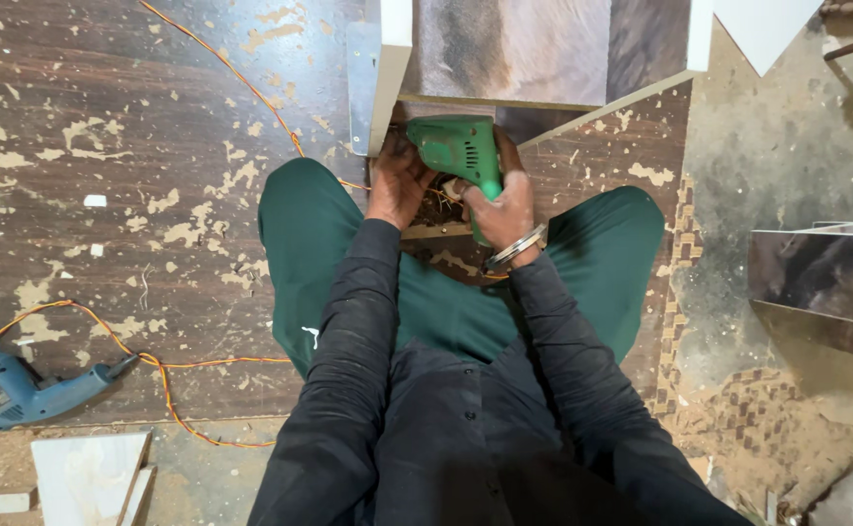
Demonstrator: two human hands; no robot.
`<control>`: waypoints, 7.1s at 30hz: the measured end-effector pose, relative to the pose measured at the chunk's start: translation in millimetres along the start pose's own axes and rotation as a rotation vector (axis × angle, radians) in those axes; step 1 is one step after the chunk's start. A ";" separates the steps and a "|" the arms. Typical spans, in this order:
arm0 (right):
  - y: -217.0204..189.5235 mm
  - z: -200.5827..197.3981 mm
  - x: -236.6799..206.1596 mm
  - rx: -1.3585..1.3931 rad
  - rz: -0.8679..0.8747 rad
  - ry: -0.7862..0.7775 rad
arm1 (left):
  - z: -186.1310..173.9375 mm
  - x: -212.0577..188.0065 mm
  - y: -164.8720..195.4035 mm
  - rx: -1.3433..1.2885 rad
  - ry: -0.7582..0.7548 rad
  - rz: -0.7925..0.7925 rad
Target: The person sits on the floor and uses a green corded drill to drive screws into a small wooden box. After drilling, the person stands, moves the box, and then organizes several small wooden trays filled with screws and hardware on the floor.
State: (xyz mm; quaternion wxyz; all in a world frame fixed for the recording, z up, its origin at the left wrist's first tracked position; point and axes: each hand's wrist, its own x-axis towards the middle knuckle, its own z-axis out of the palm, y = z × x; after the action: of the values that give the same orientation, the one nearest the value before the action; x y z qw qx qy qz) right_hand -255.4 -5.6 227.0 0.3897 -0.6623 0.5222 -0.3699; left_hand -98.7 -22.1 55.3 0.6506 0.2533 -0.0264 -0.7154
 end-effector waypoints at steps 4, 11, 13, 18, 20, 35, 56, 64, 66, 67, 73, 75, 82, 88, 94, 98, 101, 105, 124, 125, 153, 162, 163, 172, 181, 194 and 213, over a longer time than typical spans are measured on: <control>6.4 -0.5 3.3 0.047 -0.061 -0.020 | -5.0 4.5 -5.1 0.029 -0.017 -0.023; 9.7 -7.7 15.5 -0.082 -0.150 -0.045 | -9.5 -40.1 29.3 1.621 0.235 0.304; 8.3 -8.8 16.9 -0.060 -0.135 -0.058 | -3.9 -51.3 53.0 1.399 0.497 0.417; 3.1 -6.3 16.5 -0.184 -0.121 -0.080 | 7.8 -7.9 102.2 1.345 0.476 0.583; 0.6 -4.3 18.5 -0.252 -0.082 -0.097 | 6.9 25.8 109.3 1.280 0.452 0.291; -19.7 14.6 58.7 -0.660 -0.254 -0.271 | -19.0 84.8 83.7 1.304 0.496 0.255; 67.0 22.0 82.3 -0.748 -0.459 -0.337 | -22.6 93.2 93.3 1.401 0.475 0.262; 47.0 -1.2 44.8 -0.590 0.144 -0.413 | -30.7 90.0 79.1 1.402 0.631 0.321; 10.1 -15.2 19.2 -0.500 0.066 -0.266 | -31.7 91.4 76.2 1.373 0.616 0.360; -7.4 -20.7 10.3 -0.374 -0.033 -0.204 | -31.5 92.3 74.8 1.307 0.626 0.325; -54.3 -45.7 -48.6 -0.159 -0.035 -0.109 | -33.1 92.5 69.0 1.151 0.587 0.302; -48.7 -50.6 -63.7 -0.150 -0.005 -0.075 | -35.6 92.5 69.1 1.141 0.544 0.330; -25.3 -62.0 -90.6 -0.105 0.057 -0.010 | -42.0 89.6 69.6 1.208 0.504 0.345; -21.8 -65.1 -102.4 0.014 0.275 0.034 | -39.9 80.4 66.3 1.293 0.549 0.342; -17.3 -66.3 -111.6 0.126 0.362 0.042 | -40.6 76.4 69.9 1.282 0.542 0.353; -13.5 -68.2 -117.2 0.173 0.387 0.050 | -40.2 75.1 71.2 1.359 0.520 0.354; -9.2 -70.2 -122.4 0.126 0.339 0.055 | -39.8 74.1 70.9 1.332 0.505 0.370; -3.7 -72.0 -130.4 0.227 0.400 0.072 | -39.5 73.1 70.4 1.359 0.485 0.418; -1.1 -80.8 -143.9 0.318 0.421 0.115 | -51.4 10.2 93.4 1.677 0.620 0.587; -2.8 -80.8 -142.5 0.339 0.432 0.123 | -57.2 -8.9 91.6 1.812 0.583 0.495; 10.1 -57.7 -143.1 0.450 0.447 0.020 | -102.2 -88.6 24.9 2.211 0.182 -0.474; 7.8 -60.4 -145.3 0.459 0.446 0.020 | -98.8 -84.7 18.8 2.315 0.205 -0.401; 6.5 -61.4 -145.3 0.450 0.448 0.029 | -94.6 -85.7 22.3 2.311 0.226 -0.407; -23.0 -84.7 -134.2 0.534 0.317 0.105 | -2.8 -68.1 18.3 1.432 -0.095 0.058; -41.4 -97.0 -114.5 0.442 0.255 0.190 | 21.2 -16.9 -36.3 0.545 -0.151 -0.107; -26.3 -94.8 -114.2 0.362 0.295 0.224 | 16.8 4.9 -65.9 0.382 0.069 -0.059; -15.0 -98.1 -102.2 0.349 0.247 0.256 | 11.0 46.6 -57.5 0.198 -0.086 -0.494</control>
State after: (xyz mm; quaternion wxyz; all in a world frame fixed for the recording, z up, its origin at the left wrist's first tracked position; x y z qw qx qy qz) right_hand -355.8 84.1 273.5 0.4713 -0.4639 0.5723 -0.4850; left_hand -157.0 -60.5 28.4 0.4265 0.2838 -0.0612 -0.8566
